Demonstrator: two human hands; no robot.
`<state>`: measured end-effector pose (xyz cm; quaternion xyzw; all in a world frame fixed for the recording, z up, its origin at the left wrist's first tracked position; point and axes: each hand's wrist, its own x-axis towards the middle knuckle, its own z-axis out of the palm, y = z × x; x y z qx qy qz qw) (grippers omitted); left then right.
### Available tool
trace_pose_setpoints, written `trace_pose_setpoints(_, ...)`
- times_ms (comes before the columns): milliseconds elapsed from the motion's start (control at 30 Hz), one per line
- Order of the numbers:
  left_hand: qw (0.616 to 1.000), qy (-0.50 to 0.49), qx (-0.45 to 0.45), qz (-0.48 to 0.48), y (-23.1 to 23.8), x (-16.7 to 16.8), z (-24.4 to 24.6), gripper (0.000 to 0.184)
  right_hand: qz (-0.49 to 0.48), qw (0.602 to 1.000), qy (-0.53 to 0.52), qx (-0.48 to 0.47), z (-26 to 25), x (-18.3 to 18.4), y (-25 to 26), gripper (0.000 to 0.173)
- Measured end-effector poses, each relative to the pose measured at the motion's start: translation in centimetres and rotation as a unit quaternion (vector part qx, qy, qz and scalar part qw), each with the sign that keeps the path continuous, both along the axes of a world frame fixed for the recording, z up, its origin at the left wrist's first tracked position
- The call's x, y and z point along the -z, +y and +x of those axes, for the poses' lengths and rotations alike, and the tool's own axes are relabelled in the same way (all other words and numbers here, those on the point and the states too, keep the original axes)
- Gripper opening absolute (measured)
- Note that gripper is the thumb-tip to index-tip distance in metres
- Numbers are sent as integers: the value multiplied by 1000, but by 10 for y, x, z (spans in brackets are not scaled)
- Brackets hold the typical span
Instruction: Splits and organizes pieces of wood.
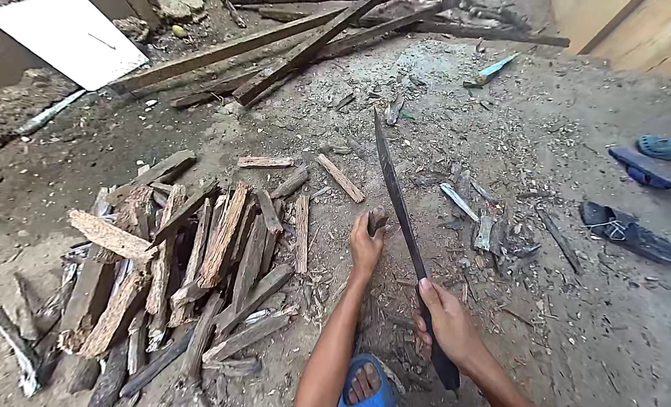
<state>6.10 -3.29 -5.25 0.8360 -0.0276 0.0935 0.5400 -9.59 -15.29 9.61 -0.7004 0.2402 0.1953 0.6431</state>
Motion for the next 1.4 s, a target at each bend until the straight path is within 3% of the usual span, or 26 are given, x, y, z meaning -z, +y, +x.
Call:
trace_pose_setpoints(133, 1000, 10, -1, 6, 0, -1, 0, 46, -9, 999, 49, -15, -1, 12, 2, 48)
trace_pose_setpoints(233, 1000, 9, -1, 8, 0, -2, 1, 46, -9, 999, 35, -11, 5, -5, -1, 50)
trace_pose_setpoints(367, 1000, -4, -7, 11, -2, -3, 2, 48, 24, 979, -204, 0, 9, -49, 1, 57)
trace_pose_setpoints(467, 1000, 0, -5, 18, -3, -4, 2, 47, 54, 943, -330, 5, 13, -47, 6, 61)
trace_pose_setpoints(500, 1000, 1, -5, 17, -3, -3, 2, 46, 40, 951, -305, 3, 11, -34, 7, 60)
trace_pose_setpoints(567, 1000, 6, -4, 16, -2, -2, 1, 45, -4, 990, -138, -16, 8, 2, 7, 54)
trace_pose_setpoints(600, 1000, 9, -3, 12, -3, -1, 1, 44, -26, 998, -41, -28, 10, 18, 5, 54)
trace_pose_setpoints(667, 1000, 12, 3, 3, -3, -1, 6, 43, -68, 997, 31, -36, 17, 34, 7, 52)
trace_pose_setpoints(933, 1000, -5, -2, 25, -5, 3, 2, 45, -90, 995, 21, -32, 11, 39, 8, 52)
trace_pose_setpoints(1033, 1000, 1, 29, 5, 5, 9, 1, 67, -84, 996, 17, -28, 16, 12, 5, 53)
trace_pose_setpoints(1067, 999, 10, 45, -1, 11, 12, -1, 79, -95, 995, -9, -28, 15, -7, 4, 54)
trace_pose_setpoints(1133, 998, 11, 55, -9, 27, 19, -20, 84, -105, 987, -123, -10, 1, -45, -1, 53)
trace_pose_setpoints(1200, 999, 17, 32, -35, 45, 18, -39, 86, -25, 967, -253, -1, -7, -76, -11, 53)
trace_pose_setpoints(1267, 997, 30, -1, -73, 63, 19, -58, 91, 106, 945, -310, 1, -15, -92, -19, 52)
trace_pose_setpoints(1333, 993, 33, -34, -106, 72, 23, -69, 97, 160, 942, -296, 5, -29, -83, -20, 52)
trace_pose_setpoints(1400, 990, 37, -64, -119, 77, 26, -78, 99, 104, 978, -182, 17, -48, -43, -15, 53)
